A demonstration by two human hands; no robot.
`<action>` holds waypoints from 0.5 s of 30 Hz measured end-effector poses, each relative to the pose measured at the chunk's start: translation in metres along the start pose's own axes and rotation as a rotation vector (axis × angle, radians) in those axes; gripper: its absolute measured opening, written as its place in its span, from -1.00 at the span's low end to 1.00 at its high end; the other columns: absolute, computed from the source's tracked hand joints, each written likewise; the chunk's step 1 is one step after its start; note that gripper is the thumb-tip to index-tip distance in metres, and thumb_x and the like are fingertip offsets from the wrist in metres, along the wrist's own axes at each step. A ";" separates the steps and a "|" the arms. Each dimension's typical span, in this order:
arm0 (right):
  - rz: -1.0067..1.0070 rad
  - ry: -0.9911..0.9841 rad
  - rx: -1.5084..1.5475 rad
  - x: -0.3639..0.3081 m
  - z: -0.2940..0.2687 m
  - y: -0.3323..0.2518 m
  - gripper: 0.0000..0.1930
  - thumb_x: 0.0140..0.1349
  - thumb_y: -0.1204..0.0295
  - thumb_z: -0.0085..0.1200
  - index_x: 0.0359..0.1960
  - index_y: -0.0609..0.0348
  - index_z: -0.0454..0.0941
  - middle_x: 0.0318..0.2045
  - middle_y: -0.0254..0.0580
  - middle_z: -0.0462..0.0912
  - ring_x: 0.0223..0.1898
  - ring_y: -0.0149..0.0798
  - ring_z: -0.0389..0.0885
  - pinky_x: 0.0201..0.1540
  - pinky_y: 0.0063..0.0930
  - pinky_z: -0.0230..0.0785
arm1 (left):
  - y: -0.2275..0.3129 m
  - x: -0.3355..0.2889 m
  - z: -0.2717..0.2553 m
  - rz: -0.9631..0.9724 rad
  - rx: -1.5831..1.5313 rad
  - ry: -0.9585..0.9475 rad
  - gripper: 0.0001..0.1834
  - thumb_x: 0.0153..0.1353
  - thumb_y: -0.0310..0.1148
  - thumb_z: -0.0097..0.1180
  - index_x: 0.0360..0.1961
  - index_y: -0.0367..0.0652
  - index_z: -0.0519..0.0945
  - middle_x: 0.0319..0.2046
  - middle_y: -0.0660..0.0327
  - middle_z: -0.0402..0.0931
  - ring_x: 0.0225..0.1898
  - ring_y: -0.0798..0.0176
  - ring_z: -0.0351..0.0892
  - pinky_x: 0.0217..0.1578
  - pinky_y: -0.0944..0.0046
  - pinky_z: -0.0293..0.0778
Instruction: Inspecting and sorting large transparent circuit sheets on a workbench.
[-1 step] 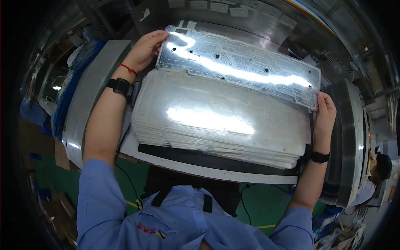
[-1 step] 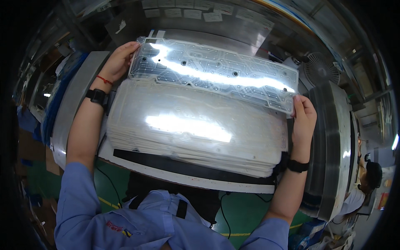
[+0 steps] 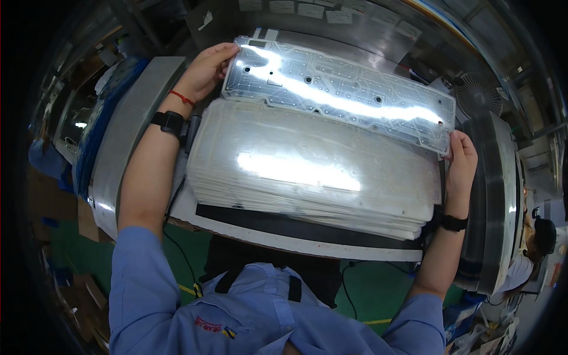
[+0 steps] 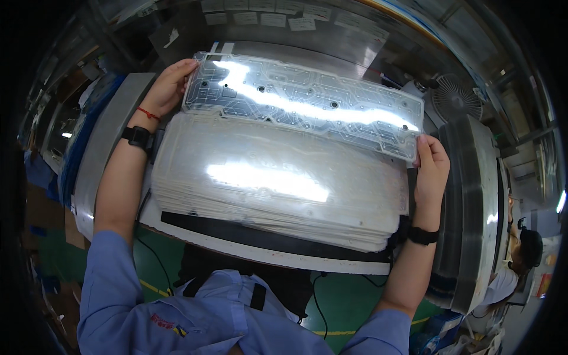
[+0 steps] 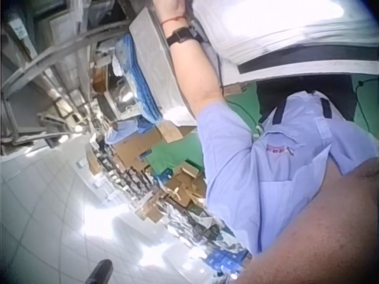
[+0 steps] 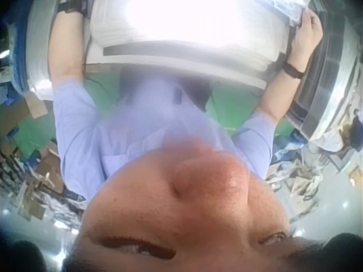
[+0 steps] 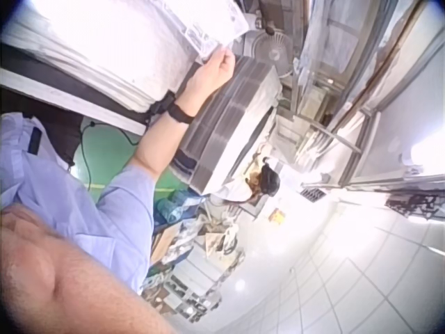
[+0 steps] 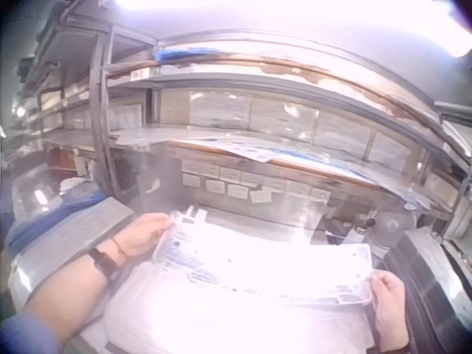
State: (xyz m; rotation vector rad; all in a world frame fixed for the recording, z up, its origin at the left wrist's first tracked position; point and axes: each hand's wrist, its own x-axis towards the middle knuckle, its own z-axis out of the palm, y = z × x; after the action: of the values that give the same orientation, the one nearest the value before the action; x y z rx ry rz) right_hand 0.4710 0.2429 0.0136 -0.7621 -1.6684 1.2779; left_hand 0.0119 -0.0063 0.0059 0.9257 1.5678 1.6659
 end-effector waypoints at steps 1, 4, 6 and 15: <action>-0.008 0.006 -0.007 0.000 -0.002 0.000 -0.82 0.33 0.37 -0.01 -0.26 0.25 0.54 -0.58 -0.52 0.41 -0.58 -0.63 0.25 -0.50 -0.72 0.07 | 0.001 0.000 0.000 0.006 0.001 -0.005 -0.78 0.33 -0.21 -0.01 -0.24 -0.12 0.56 -0.62 0.52 0.32 -0.61 0.60 0.16 -0.56 0.56 0.14; -0.034 0.026 -0.013 0.000 -0.006 0.000 -0.80 0.34 0.36 -0.02 -0.24 0.25 0.53 -0.61 -0.50 0.40 -0.62 -0.62 0.25 -0.53 -0.71 0.09 | 0.006 -0.003 -0.003 0.071 -0.090 -0.122 -0.75 0.35 -0.18 -0.05 -0.25 -0.12 0.56 -0.66 0.49 0.30 -0.67 0.61 0.15 -0.62 0.57 0.12; -0.049 0.044 0.001 -0.002 -0.003 -0.005 -0.79 0.34 0.34 -0.02 -0.23 0.26 0.51 -0.61 -0.48 0.40 -0.63 -0.61 0.25 -0.54 -0.71 0.11 | 0.008 -0.003 -0.007 0.103 -0.208 -0.203 -0.73 0.37 -0.17 -0.08 -0.24 -0.13 0.55 -0.65 0.45 0.35 -0.69 0.59 0.19 -0.64 0.59 0.14; -0.076 0.048 -0.015 0.000 -0.005 -0.003 -0.80 0.33 0.41 -0.03 -0.11 0.28 0.46 -0.40 -0.35 0.56 -0.46 -0.59 0.40 -0.41 -0.73 0.23 | 0.007 -0.005 0.009 0.088 -0.075 -0.017 -0.73 0.34 -0.21 -0.03 -0.08 -0.15 0.49 -0.40 0.34 0.53 -0.51 0.56 0.37 -0.52 0.59 0.29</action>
State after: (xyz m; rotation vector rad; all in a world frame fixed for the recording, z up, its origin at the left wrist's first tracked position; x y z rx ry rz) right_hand 0.4759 0.2445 0.0168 -0.7263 -1.6549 1.1871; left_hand 0.0225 -0.0063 0.0132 0.9800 1.4615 1.7606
